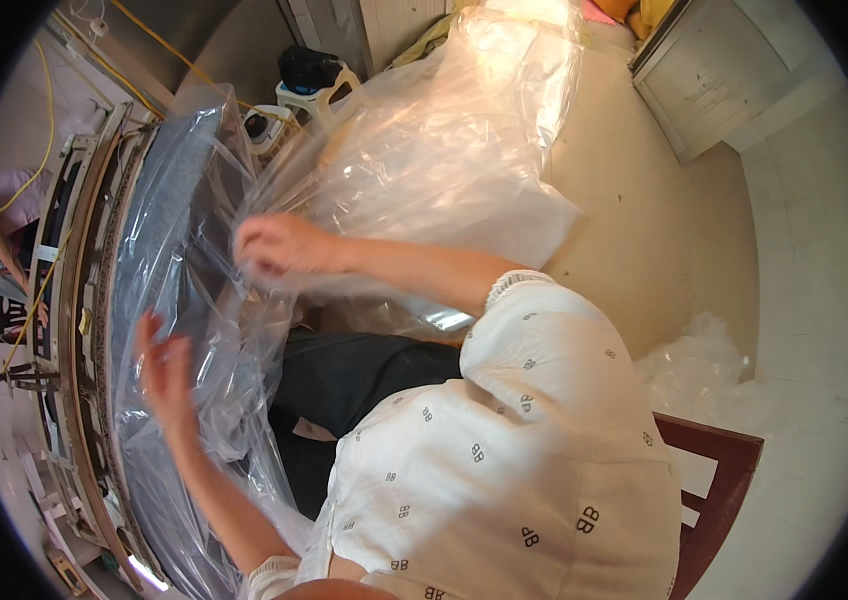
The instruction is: The person is wrapping a large foam or rubber product in a plastic sheet.
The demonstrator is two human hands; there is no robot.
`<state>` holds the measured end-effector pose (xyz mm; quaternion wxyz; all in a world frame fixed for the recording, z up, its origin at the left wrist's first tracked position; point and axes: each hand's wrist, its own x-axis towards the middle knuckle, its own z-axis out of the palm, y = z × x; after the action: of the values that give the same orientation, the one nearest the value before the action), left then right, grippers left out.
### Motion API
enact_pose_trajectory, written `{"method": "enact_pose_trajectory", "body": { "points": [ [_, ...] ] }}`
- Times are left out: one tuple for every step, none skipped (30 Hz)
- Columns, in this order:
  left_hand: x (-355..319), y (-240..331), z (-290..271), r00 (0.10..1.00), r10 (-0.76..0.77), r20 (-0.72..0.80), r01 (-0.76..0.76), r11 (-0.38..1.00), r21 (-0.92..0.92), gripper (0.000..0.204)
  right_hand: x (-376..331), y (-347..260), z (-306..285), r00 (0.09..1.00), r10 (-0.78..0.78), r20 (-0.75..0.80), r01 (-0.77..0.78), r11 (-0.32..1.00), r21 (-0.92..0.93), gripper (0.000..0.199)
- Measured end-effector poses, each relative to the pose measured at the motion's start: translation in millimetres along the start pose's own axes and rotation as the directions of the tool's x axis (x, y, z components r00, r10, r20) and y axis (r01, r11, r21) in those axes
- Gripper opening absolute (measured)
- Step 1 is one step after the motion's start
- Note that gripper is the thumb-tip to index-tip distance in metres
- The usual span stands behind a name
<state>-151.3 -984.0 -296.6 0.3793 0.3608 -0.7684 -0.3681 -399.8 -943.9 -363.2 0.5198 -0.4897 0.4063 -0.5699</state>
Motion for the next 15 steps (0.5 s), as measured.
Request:
{"method": "enact_pose_trajectory", "body": {
  "points": [
    [-7, 21, 36, 0.986, -0.126, 0.113, 0.142, 0.980, -0.139, 0.043, 4, -13, 17, 0.991, -0.082, 0.110, 0.092, 0.992, -0.091, 0.017],
    [-8, 29, 59, 0.943, -0.224, 0.244, 0.287, 0.920, -0.266, 0.040, 5, -26, 21, 0.989, -0.087, 0.121, 0.099, 0.990, -0.102, 0.017],
    [-4, 27, 67, 0.947, -0.220, 0.235, 0.281, 0.920, -0.273, 0.040, 4, -36, 24, 0.969, -0.185, 0.164, 0.223, 0.939, -0.263, 0.022],
    [0, 23, 72, 0.941, -0.248, 0.231, 0.306, 0.913, -0.268, 0.033, 3, -44, 25, 0.937, -0.271, 0.222, 0.341, 0.847, -0.408, 0.029],
    [-1, 22, 71, 0.933, -0.282, 0.225, 0.337, 0.905, -0.260, 0.026, 1, -54, 21, 0.935, -0.267, 0.235, 0.344, 0.846, -0.408, 0.029],
    [5, 21, 66, 0.904, -0.348, 0.247, 0.398, 0.896, -0.196, 0.013, -2, -66, 2, 0.904, -0.402, 0.146, 0.406, 0.695, -0.593, 0.041],
    [4, 26, 64, 0.906, -0.339, 0.252, 0.393, 0.895, -0.210, 0.013, -5, -74, -12, 0.836, -0.541, 0.092, 0.414, 0.510, -0.754, 0.054],
    [4, 38, 62, 0.954, -0.238, 0.181, 0.268, 0.950, -0.162, 0.010, -9, -72, -25, 0.792, -0.576, 0.203, 0.469, 0.361, -0.806, 0.071],
    [4, 49, 62, 0.984, -0.133, 0.119, 0.146, 0.984, -0.105, 0.012, -17, -57, -43, 0.846, -0.447, 0.292, 0.448, 0.299, -0.842, 0.074],
    [4, 65, 59, 0.994, -0.056, 0.095, 0.072, 0.982, -0.175, 0.016, -28, -34, -61, 0.885, -0.299, 0.357, 0.432, 0.241, -0.869, 0.078],
    [4, 72, 49, 0.993, -0.056, 0.100, 0.073, 0.982, -0.171, 0.016, -40, -11, -83, 0.960, 0.066, 0.273, 0.247, 0.260, -0.933, 0.071],
    [3, 74, 35, 0.995, -0.093, 0.046, 0.101, 0.967, -0.236, 0.016, -46, 11, -106, 0.892, 0.424, 0.157, 0.069, 0.216, -0.974, 0.065],
    [4, 73, 25, 0.991, -0.134, -0.008, 0.126, 0.946, -0.297, 0.016, -35, 22, -141, 0.764, 0.643, -0.051, -0.065, -0.002, -0.998, 0.046],
    [8, 73, 21, 0.979, -0.203, 0.016, 0.199, 0.938, -0.285, 0.019, -52, 59, -215, 0.985, 0.165, -0.043, -0.063, 0.115, -0.991, 0.034],
    [11, 65, 24, 0.975, -0.223, 0.008, 0.217, 0.937, -0.272, 0.019, -50, 56, -263, 0.962, -0.210, -0.171, -0.135, 0.176, -0.975, 0.035]
  ]
}}
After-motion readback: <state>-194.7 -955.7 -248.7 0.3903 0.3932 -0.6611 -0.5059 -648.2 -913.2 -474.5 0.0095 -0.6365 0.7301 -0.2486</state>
